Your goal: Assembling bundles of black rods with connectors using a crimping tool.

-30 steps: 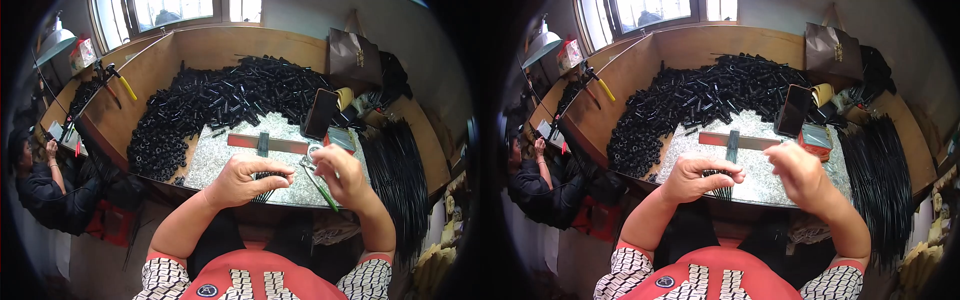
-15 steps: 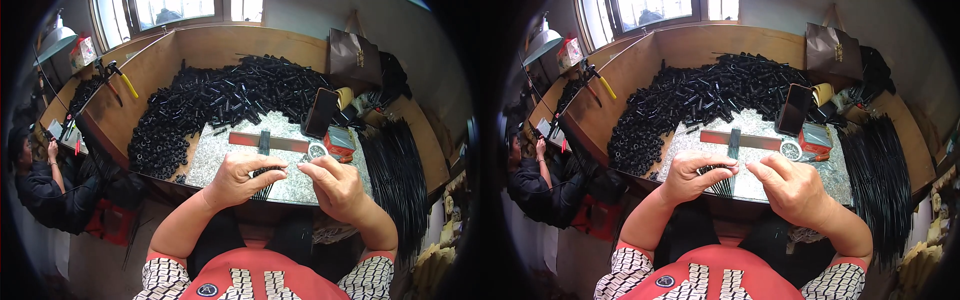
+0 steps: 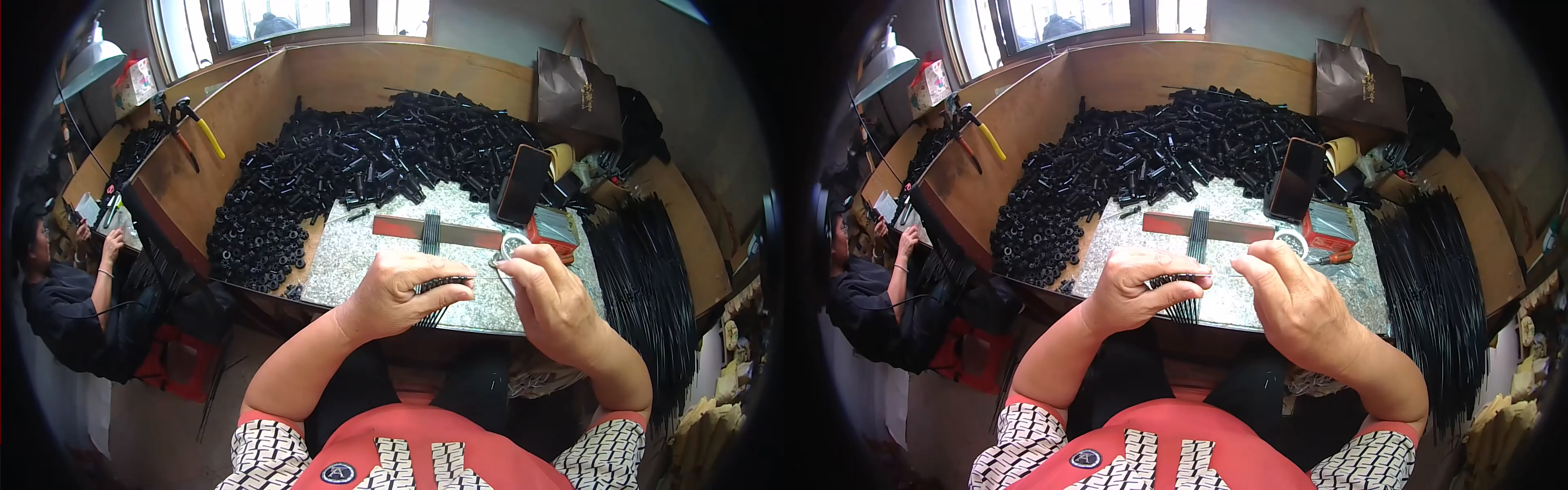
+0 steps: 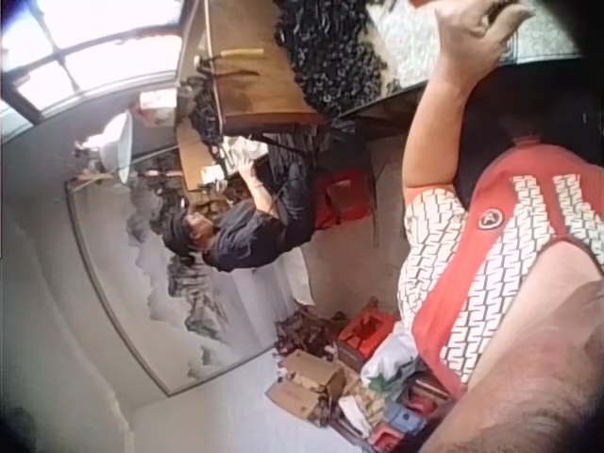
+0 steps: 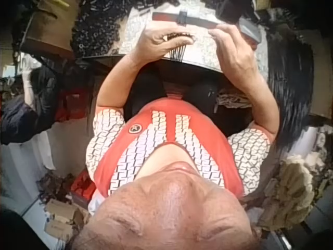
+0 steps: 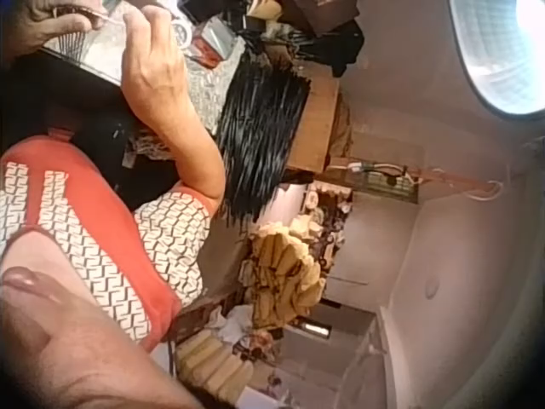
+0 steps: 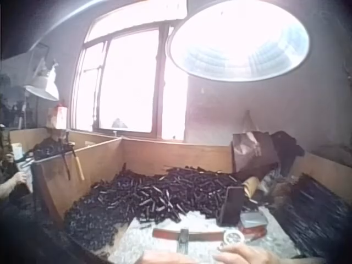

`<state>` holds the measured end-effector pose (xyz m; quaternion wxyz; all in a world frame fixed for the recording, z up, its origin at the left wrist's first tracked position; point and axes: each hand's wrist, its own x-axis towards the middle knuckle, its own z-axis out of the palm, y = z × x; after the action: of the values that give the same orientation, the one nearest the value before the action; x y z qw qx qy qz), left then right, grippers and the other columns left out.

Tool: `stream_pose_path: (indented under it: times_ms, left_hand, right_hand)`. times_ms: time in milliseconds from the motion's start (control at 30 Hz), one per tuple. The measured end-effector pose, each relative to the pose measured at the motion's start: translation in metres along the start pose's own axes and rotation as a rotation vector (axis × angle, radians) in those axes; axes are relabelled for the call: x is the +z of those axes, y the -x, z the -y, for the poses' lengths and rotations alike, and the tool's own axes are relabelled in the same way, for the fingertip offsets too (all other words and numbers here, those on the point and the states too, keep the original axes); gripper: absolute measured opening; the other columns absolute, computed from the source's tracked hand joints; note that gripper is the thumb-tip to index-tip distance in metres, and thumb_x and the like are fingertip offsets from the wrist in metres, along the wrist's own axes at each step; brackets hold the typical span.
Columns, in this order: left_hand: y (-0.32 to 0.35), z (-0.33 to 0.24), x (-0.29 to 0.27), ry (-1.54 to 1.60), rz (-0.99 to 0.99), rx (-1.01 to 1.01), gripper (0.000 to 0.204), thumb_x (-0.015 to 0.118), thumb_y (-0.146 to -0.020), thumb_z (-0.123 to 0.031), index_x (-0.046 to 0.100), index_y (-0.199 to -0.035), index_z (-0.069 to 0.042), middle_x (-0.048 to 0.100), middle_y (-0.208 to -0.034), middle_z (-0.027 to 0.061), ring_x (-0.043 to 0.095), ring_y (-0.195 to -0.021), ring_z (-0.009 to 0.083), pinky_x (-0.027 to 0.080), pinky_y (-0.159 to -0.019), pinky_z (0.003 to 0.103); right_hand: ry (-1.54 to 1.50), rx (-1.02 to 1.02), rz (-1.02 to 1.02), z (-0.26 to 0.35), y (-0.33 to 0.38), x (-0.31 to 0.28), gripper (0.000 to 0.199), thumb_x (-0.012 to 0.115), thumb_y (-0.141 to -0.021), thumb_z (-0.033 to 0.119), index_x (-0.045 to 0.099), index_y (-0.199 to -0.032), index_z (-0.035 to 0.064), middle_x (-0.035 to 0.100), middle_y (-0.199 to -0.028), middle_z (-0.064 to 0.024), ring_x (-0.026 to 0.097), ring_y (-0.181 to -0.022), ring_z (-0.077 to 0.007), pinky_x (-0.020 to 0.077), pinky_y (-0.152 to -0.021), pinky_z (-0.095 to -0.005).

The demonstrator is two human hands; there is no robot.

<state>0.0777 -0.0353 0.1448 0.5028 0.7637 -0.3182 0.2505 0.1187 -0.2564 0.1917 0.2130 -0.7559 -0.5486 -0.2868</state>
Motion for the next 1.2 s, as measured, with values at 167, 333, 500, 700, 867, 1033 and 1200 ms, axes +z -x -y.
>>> stream_pose_path:
  times_ms: [167,333,500,700,867,1033,1200]
  left_hand:
    - [-0.002,0.003,0.002,-0.005,0.071,0.04,0.019,0.072,-0.08,-0.008,0.068,-0.096,0.0,0.071,-0.086,0.0109,0.07,-0.078,0.0199,0.055,-0.071,0.029]
    - [-0.003,0.006,0.008,-0.009,0.101,0.089,0.027,0.077,-0.075,-0.015,0.068,-0.095,0.0,0.071,-0.085,0.0109,0.07,-0.08,0.0231,0.055,-0.071,0.031]
    - [-0.004,0.011,0.018,0.001,0.051,0.149,0.032,0.079,-0.072,-0.027,0.069,-0.091,-0.004,0.069,-0.08,0.0106,0.068,-0.073,0.025,0.053,-0.063,0.031]
    - [0.009,0.024,0.025,-0.031,0.078,0.087,0.036,0.078,-0.07,-0.031,0.069,-0.094,-0.006,0.069,-0.083,0.0108,0.067,-0.075,0.0282,0.053,-0.064,0.033]
    - [0.036,0.041,0.031,-0.21,0.25,-0.071,0.042,0.077,-0.068,-0.043,0.069,-0.093,-0.009,0.067,-0.092,0.0074,0.065,-0.09,0.0274,0.051,-0.076,0.036]
    - [0.074,0.076,0.033,-0.644,0.563,-0.082,0.087,0.07,-0.068,-0.059,0.047,-0.131,-0.003,0.042,-0.14,0.0164,0.034,-0.134,0.0337,0.03,-0.108,0.047]
    - [0.065,0.069,0.037,-0.64,0.539,-0.056,0.091,0.072,-0.068,-0.057,0.042,-0.135,-0.004,0.034,-0.145,0.0178,0.028,-0.137,0.0345,0.026,-0.11,0.049]
  right_hand:
    - [-0.001,-0.077,0.08,-0.005,0.0,-0.01,0.036,0.064,-0.07,-0.01,0.061,-0.104,0.0011,0.056,-0.09,-0.0129,0.06,-0.074,-0.0252,0.05,-0.06,-0.0332]
    - [0.005,-0.155,0.11,-0.003,-0.004,-0.018,0.04,0.068,-0.068,-0.008,0.064,-0.106,0.0043,0.054,-0.085,-0.0096,0.057,-0.07,-0.0215,0.0485,-0.059,-0.0309]
    - [-0.062,-0.168,0.098,-0.001,-0.003,-0.016,0.041,0.072,-0.07,-0.002,0.064,-0.11,0.005,0.056,-0.083,-0.0085,0.056,-0.07,-0.0204,0.0484,-0.059,-0.0308]
    - [-0.389,0.024,0.123,0.011,-0.021,-0.007,0.042,0.074,-0.074,0.004,0.061,-0.113,0.0025,0.06,-0.085,-0.0106,0.06,-0.07,-0.021,0.0492,-0.059,-0.0297]
    - [-0.429,-0.03,0.203,0.008,-0.024,0.004,0.026,0.073,-0.076,0.003,0.064,-0.1,0.0001,0.06,-0.082,-0.0106,0.061,-0.068,-0.0213,0.0495,-0.059,-0.0292]
    - [-0.417,-0.025,0.148,0.01,-0.029,-0.003,0.019,0.073,-0.076,0.003,0.065,-0.093,0.0004,0.06,-0.081,-0.0103,0.061,-0.069,-0.0212,0.0495,-0.058,-0.0292]
    - [-0.326,-0.067,0.089,0.008,-0.052,-0.036,0.018,0.075,-0.074,0.005,0.067,-0.091,0.0022,0.061,-0.079,-0.0091,0.061,-0.066,-0.0179,0.0487,-0.054,-0.028]
